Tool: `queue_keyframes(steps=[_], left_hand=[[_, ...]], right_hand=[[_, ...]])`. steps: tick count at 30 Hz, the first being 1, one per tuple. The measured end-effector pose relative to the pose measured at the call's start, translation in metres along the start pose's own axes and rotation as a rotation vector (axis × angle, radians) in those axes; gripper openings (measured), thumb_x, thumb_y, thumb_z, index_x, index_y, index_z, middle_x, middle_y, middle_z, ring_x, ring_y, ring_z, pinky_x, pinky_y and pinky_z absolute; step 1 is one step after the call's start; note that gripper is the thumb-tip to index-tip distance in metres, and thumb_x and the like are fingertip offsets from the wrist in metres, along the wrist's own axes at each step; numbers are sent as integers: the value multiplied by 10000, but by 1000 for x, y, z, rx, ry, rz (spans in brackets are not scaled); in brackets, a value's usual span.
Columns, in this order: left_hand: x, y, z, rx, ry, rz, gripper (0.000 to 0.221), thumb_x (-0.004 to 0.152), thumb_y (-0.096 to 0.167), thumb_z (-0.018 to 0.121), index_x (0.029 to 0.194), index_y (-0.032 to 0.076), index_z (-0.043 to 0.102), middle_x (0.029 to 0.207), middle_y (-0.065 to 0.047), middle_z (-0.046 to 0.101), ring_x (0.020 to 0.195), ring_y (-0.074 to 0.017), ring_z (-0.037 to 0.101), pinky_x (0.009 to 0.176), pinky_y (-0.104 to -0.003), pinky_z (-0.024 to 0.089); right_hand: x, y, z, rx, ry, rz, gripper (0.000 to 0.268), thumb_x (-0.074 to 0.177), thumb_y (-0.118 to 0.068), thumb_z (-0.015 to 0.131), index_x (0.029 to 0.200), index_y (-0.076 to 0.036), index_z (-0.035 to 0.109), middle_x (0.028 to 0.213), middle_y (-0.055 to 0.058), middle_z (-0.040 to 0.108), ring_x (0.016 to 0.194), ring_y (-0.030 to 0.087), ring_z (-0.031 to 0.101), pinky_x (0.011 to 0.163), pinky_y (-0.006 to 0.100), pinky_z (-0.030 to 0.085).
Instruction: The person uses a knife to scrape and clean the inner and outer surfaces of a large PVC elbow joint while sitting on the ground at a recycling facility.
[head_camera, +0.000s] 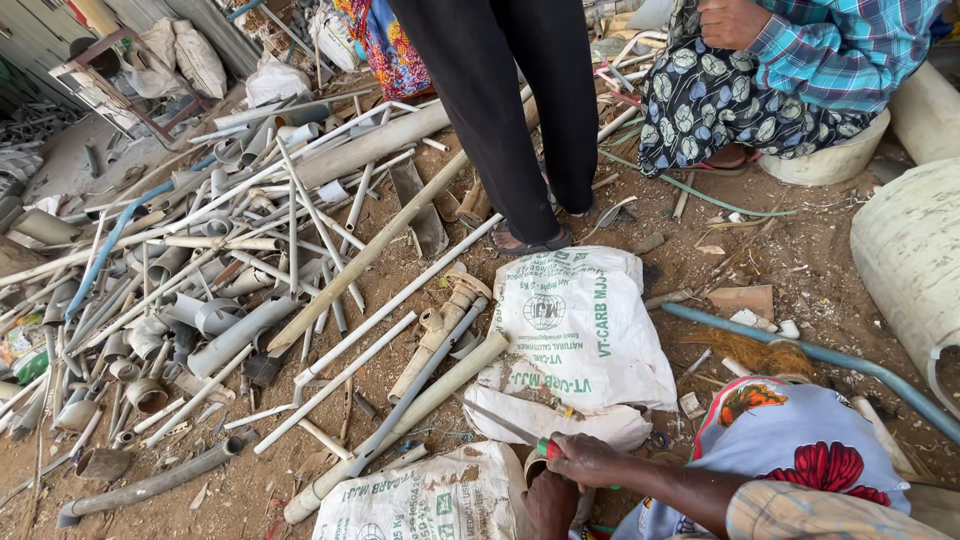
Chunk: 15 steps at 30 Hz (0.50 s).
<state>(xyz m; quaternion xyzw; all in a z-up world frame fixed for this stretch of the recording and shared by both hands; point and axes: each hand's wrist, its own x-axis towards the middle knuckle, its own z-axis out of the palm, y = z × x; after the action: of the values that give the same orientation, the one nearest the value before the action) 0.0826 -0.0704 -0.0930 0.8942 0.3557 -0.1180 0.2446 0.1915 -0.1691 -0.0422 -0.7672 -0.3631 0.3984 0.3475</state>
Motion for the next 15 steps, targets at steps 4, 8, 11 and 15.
queue_keyframes(steps=[4, 8, 11, 15], left_hand=[[1, -2, 2, 0, 6, 97, 331, 840, 424, 721, 928, 106, 743, 949, -152, 745, 937, -363, 723, 833, -502, 570], [1, 4, 5, 1, 40, 139, 300, 894, 394, 689, 911, 100, 747, 937, -172, 747, 927, -387, 720, 838, -513, 570], [3, -2, 2, -77, 2, 161, 337, 871, 427, 710, 920, 95, 732, 943, -171, 739, 957, -376, 717, 836, -506, 575], [9, -10, -3, -278, 100, 357, 237, 870, 314, 677, 948, 103, 755, 964, -186, 744, 938, -395, 704, 787, -506, 554]], right_hand=[[2, 4, 7, -168, 60, -45, 642, 982, -408, 612, 1395, 60, 460, 1096, 250, 689, 940, 365, 706, 896, 465, 530], [5, 7, 5, -243, 38, 18, 644, 974, -432, 580, 1413, 25, 464, 1171, 263, 668, 1171, 409, 638, 994, 480, 472], [0, 1, 1, -296, 70, -86, 630, 999, -413, 610, 1389, 63, 476, 1035, 268, 712, 1029, 386, 689, 906, 488, 510], [-12, -19, -10, -140, -76, 62, 610, 986, -401, 564, 1394, 35, 437, 791, 173, 739, 649, 273, 740, 740, 418, 585]])
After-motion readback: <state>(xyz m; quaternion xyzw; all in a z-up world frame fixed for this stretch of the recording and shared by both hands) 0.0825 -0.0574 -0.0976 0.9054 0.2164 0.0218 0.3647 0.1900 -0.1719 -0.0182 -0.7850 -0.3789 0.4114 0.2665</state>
